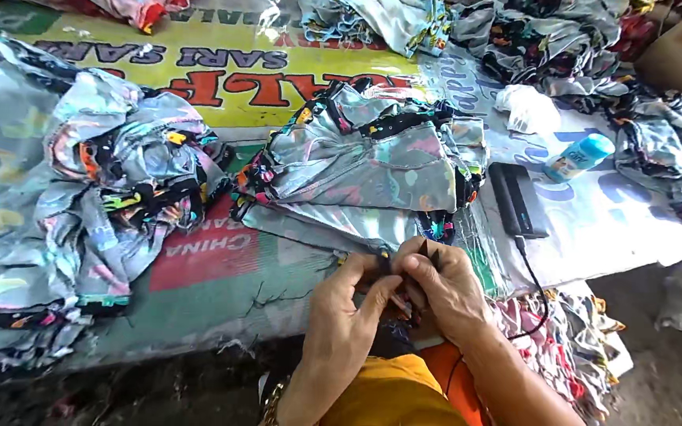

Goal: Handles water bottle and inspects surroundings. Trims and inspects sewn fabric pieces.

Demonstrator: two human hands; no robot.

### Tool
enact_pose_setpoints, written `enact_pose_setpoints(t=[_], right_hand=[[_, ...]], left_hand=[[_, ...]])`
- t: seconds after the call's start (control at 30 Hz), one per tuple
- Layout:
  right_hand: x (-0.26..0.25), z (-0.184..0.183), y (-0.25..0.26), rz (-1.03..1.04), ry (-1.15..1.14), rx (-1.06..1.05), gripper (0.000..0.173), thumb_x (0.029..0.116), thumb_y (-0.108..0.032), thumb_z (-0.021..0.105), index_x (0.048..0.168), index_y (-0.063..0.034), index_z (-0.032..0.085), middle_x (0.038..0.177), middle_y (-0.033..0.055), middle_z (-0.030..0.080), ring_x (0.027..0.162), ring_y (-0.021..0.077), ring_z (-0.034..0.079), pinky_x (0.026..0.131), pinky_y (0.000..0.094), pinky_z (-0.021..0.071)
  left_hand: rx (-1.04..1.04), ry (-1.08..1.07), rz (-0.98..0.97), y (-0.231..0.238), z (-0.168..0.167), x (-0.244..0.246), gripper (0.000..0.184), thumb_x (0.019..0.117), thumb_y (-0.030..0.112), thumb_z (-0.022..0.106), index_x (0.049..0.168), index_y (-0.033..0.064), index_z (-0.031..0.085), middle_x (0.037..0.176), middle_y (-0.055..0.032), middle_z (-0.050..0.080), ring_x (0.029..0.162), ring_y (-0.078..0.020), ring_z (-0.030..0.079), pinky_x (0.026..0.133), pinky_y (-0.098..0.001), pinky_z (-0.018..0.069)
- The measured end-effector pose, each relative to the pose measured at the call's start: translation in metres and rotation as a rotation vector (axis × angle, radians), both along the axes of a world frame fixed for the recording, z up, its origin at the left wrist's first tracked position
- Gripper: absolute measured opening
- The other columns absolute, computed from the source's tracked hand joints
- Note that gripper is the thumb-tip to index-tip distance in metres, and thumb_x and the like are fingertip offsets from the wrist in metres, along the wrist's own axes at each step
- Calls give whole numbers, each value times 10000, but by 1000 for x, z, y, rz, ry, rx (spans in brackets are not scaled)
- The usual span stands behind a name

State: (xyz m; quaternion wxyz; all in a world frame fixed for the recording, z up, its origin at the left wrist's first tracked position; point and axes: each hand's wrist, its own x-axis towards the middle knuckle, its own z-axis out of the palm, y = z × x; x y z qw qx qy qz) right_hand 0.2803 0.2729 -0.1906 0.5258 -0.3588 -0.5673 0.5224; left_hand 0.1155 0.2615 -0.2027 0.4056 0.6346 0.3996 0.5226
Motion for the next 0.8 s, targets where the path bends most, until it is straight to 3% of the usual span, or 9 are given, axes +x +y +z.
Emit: enact_pose_setpoints(t=[0.1,0.2,0.3,0.4,0.5,0.57,0.7,0.8], right_hand=[[1,-1,-1,0,-86,56,93,1014,-108,605,982,-36,655,776,-61,612,604,-51,516,535,113,440],[0,0,-5,-7,-212,146,100,1002,-100,622,984,-7,653,839,-23,642,712,-36,580,633,119,492],[-2,1,-7,-43,-230,206,159,1016,-147,623,980,5,651,829,-13,652,728,-37,595,654,120,506],[-3,-1,-5,-91,-276,242,303,980,-301,701,1035,-12,625,834,-25,630,691,-55,545,614,98,465],[-5,-1,-1,-104,-283,240,148,963,-148,706,973,-9,654,856,1,657,754,-17,602,688,127,518],[-3,1,0,-84,-205,184,64,980,-70,640,943,-22,661,834,-20,646,722,-21,595,646,129,511],[-1,0,1,-78,-103,59,31,977,-101,600,988,-86,626,777,-61,619,588,-30,530,521,135,456],[-4,1,-1,8,-244,121,233,965,-193,703,1092,-47,574,873,-25,654,719,-33,594,645,132,513]], left_hand=[[-19,-4,45,2,-3,-3,180,1023,108,566,1029,16,721,912,20,727,831,-9,689,766,-173,586],[-64,-107,30,3,-3,-5,217,1034,52,505,1039,-3,715,930,-3,724,843,-44,695,773,-198,592],[-109,-263,4,3,0,-6,138,974,-14,573,1054,13,682,944,5,721,845,-55,696,783,-211,597],[-114,-342,-33,3,-1,-6,104,943,-19,636,1021,23,690,925,8,724,823,-54,694,773,-206,597],[-89,-323,-79,5,-5,-10,85,978,44,646,1010,23,722,953,0,726,867,-66,699,811,-226,603],[-93,-343,-95,6,-7,-12,102,992,53,629,1014,28,724,980,-9,717,896,-77,693,835,-243,599],[-104,-438,-70,7,-7,-13,109,999,69,611,1042,68,711,999,-4,703,907,-84,680,835,-258,590],[-33,-366,-93,6,-10,-10,93,992,63,624,1023,68,711,1026,7,671,954,-66,652,851,-224,570]])
